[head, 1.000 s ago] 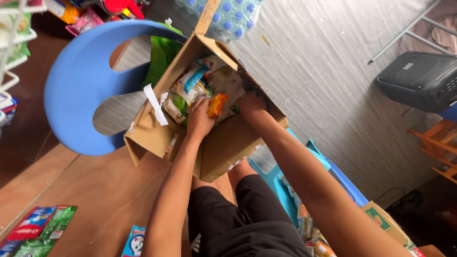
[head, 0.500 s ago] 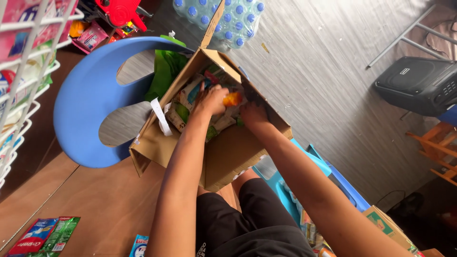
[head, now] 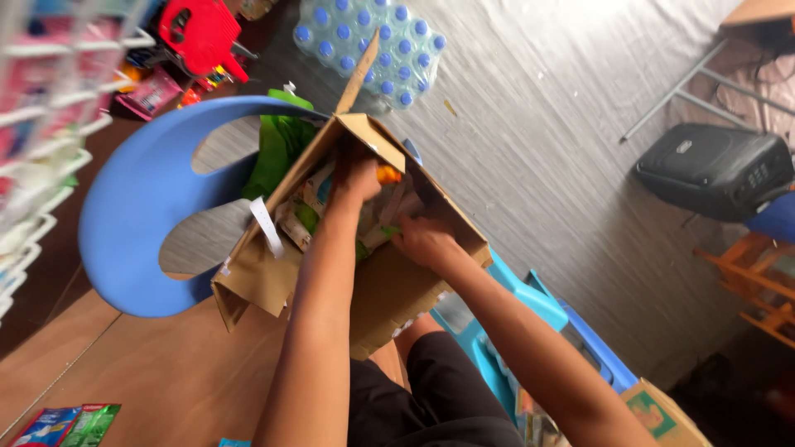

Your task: Stocking various household products from a cardboard box onto store shelves.

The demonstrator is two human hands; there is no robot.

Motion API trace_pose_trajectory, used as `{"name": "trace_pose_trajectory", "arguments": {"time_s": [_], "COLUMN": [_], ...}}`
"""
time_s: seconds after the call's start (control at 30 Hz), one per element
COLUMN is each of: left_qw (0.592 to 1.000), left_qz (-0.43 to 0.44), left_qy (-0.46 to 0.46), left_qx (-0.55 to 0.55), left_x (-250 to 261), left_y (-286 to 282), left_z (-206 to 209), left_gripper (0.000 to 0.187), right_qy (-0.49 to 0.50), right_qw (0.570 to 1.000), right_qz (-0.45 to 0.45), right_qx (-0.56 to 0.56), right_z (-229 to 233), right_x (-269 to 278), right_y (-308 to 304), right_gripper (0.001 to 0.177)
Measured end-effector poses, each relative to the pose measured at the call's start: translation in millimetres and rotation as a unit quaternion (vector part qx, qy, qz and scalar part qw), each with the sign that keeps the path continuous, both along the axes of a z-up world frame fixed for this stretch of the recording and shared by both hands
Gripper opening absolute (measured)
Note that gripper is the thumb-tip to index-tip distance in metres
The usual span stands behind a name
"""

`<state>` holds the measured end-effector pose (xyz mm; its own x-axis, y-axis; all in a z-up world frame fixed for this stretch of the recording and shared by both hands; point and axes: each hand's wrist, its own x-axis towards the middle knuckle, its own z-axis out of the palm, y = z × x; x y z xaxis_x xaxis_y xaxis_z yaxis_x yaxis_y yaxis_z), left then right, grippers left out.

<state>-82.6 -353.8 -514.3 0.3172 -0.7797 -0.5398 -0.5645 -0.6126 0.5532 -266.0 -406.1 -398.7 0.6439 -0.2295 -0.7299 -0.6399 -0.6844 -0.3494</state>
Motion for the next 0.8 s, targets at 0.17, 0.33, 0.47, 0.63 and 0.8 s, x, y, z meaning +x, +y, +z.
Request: {"name": "trace_pose_trajectory", "arguments": {"time_s": [0.17, 0.33, 0.47, 0.63, 0.8], "left_qw": [0.996, 0.998, 0.985, 0.905, 0.633], "left_qz": [-0.026, 0.051, 0.104, 0.314, 0.525], "left_qy": [-0.039, -0.021, -0.067, 0.167, 0.558], "left_qx": [0.076, 0.016, -0.118, -0.234, -0.112], "left_x": [-50.5, -40.3, -50.5, -75.3, -77.2], "left_y": [32.3, 28.4, 42.5, 84.8, 130.3], "left_z": [-95.4, 22.6, 137.8, 217.5, 294.4], "left_gripper": [0.029, 0.028, 0.044, 0.039, 0.046], "right_qy": [-0.032, -0.188, -0.141, -0.171, -0.214], "right_qw": [0.991, 0.943, 0.867, 0.855, 0.700], "right_qz": [-0.098, -0.208, -0.359, -0.367, -0.508], "right_qx": [0.081, 0.180, 0.315, 0.324, 0.454], "right_z": [102.0, 152.4, 190.2, 253.5, 284.2], "right_x": [12.5, -7.7, -22.3, -22.5, -17.4], "right_y": [-20.3, -24.6, -22.9, -24.5, -9.3], "right_gripper": [0.051, 0.055, 0.032, 0.026, 0.020]}}
